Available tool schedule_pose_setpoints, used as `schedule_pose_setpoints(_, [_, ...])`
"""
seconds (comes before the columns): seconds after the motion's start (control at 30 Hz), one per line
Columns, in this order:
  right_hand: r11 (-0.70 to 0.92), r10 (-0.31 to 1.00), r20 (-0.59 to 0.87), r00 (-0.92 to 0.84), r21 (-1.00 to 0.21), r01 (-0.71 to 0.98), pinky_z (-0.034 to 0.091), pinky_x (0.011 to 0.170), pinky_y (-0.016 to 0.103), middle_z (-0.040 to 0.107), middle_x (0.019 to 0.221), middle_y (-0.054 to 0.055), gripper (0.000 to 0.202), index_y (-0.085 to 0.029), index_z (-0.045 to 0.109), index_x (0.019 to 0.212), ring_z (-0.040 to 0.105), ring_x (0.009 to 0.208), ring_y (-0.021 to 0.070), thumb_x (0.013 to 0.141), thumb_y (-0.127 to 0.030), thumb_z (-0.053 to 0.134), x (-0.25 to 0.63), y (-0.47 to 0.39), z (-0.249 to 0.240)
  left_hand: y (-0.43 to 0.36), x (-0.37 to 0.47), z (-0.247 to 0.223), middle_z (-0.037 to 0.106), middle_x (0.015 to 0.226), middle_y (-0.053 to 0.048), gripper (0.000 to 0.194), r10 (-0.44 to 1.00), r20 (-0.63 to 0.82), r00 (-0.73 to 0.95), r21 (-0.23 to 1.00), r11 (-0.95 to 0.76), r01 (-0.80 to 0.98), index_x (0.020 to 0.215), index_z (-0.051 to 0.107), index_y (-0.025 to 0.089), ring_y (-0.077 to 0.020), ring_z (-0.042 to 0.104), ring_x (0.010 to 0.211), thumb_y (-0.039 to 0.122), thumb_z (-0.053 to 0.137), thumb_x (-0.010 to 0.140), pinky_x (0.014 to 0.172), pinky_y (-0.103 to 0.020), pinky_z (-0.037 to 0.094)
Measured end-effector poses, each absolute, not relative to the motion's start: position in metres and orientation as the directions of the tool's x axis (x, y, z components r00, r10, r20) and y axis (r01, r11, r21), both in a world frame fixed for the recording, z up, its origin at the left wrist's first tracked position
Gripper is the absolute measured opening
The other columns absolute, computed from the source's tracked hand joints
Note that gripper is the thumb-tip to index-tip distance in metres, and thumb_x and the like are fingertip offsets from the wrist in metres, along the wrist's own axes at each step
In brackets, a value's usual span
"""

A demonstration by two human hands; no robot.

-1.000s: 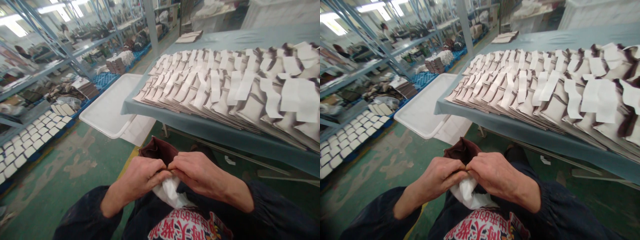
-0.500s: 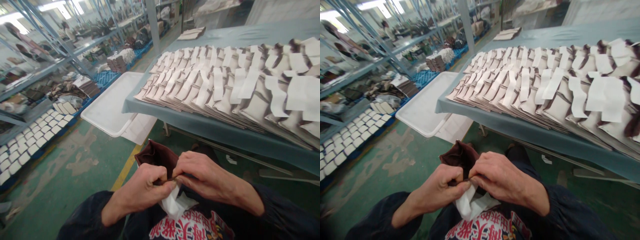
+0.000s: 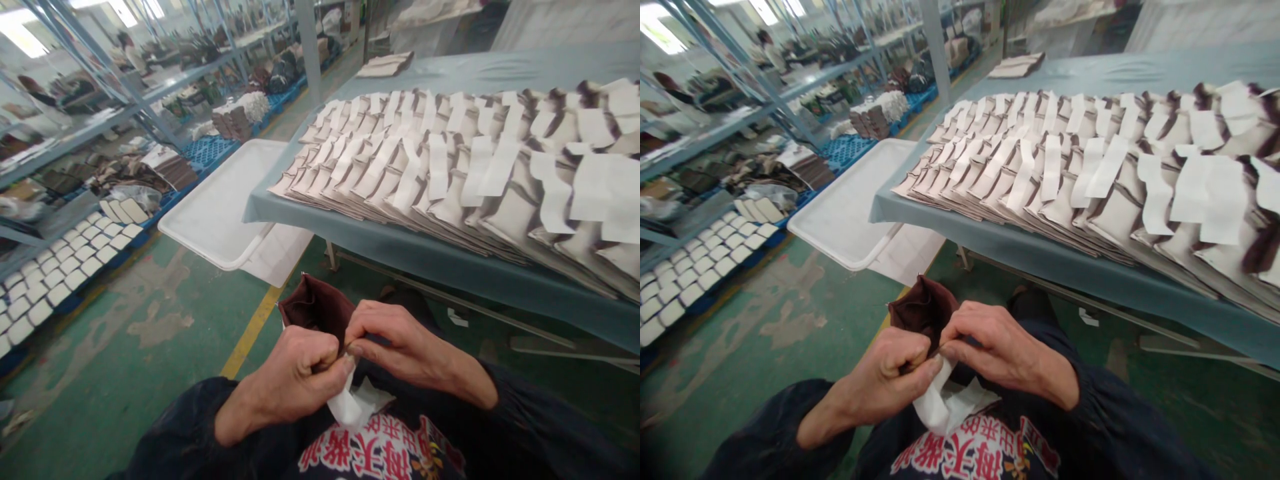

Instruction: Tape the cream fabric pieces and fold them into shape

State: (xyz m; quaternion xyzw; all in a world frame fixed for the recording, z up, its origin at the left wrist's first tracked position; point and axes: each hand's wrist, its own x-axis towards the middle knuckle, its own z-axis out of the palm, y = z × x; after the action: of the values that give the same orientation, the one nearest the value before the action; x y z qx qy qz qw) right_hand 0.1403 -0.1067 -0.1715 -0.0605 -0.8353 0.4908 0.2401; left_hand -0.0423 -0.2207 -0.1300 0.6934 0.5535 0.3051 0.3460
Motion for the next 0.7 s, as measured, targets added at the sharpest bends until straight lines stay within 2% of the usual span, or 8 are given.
schedule_pose_setpoints(0.1, [0.478,0.371,0.296,-0.88,-0.873,-0.092,0.042,0.073,0.027,0.063,0.082,0.002,0.027,-0.018,0.063,0.087,0.055,0.076,0.0138,0.105,-0.035,0.052,0.143,-0.103,-0.179,-0.216,-0.053,-0.121,0.035,0.057,0.009,0.04,0.972,-0.085,0.22,0.776,-0.074,0.627,0.063,0.036,0.02,-0.0069,0.032,0.052,0.026,0.064,0.091,0.052,-0.024,0.023])
schedule_pose_setpoints(0.23, [0.432,0.405,0.245,-0.881,-0.9,-0.052,0.041,0.071,0.026,0.063,0.081,0.002,0.028,-0.018,0.063,0.085,0.054,0.074,0.0134,0.104,-0.035,0.053,0.145,-0.098,-0.182,-0.214,-0.068,-0.105,0.055,0.072,0.005,0.023,0.926,-0.15,0.347,0.751,-0.121,0.649,0.081,0.055,0.02,-0.0106,0.048,0.066,0.026,0.05,0.102,0.065,-0.024,0.034])
schedule_pose_setpoints(0.47, [0.36,0.423,0.176,-0.889,-0.933,-0.014,0.041,0.067,0.026,0.061,0.079,0.001,0.029,-0.018,0.064,0.082,0.053,0.07,0.013,0.102,-0.037,0.055,0.142,-0.097,-0.184,-0.213,-0.074,-0.106,0.059,0.077,0.003,0.02,0.915,-0.057,0.399,0.717,-0.24,0.654,0.08,0.058,0.019,-0.0134,0.053,0.076,0.022,0.055,0.1,0.073,-0.026,0.037])
schedule_pose_setpoints(0.6, [0.361,0.417,0.163,-0.894,-0.933,-0.002,0.043,0.069,0.026,0.064,0.083,0.002,0.027,-0.018,0.067,0.087,0.056,0.072,0.0136,0.102,-0.036,0.053,0.139,-0.096,-0.176,-0.209,-0.074,-0.111,0.06,0.074,0.003,0.02,0.937,-0.081,0.341,0.708,-0.187,0.681,0.078,0.061,0.018,-0.0126,0.054,0.073,0.023,0.061,0.097,0.072,-0.025,0.037])
schedule_pose_setpoints(0.7, [0.426,0.401,0.197,-0.895,-0.905,-0.008,0.043,0.073,0.027,0.067,0.086,0.003,0.028,-0.018,0.068,0.093,0.059,0.077,0.0147,0.103,-0.035,0.049,0.13,-0.097,-0.169,-0.204,-0.076,-0.115,0.064,0.071,0.004,0.019,0.953,-0.108,0.283,0.705,-0.127,0.698,0.076,0.064,0.017,-0.0113,0.055,0.069,0.023,0.065,0.094,0.07,-0.025,0.037])
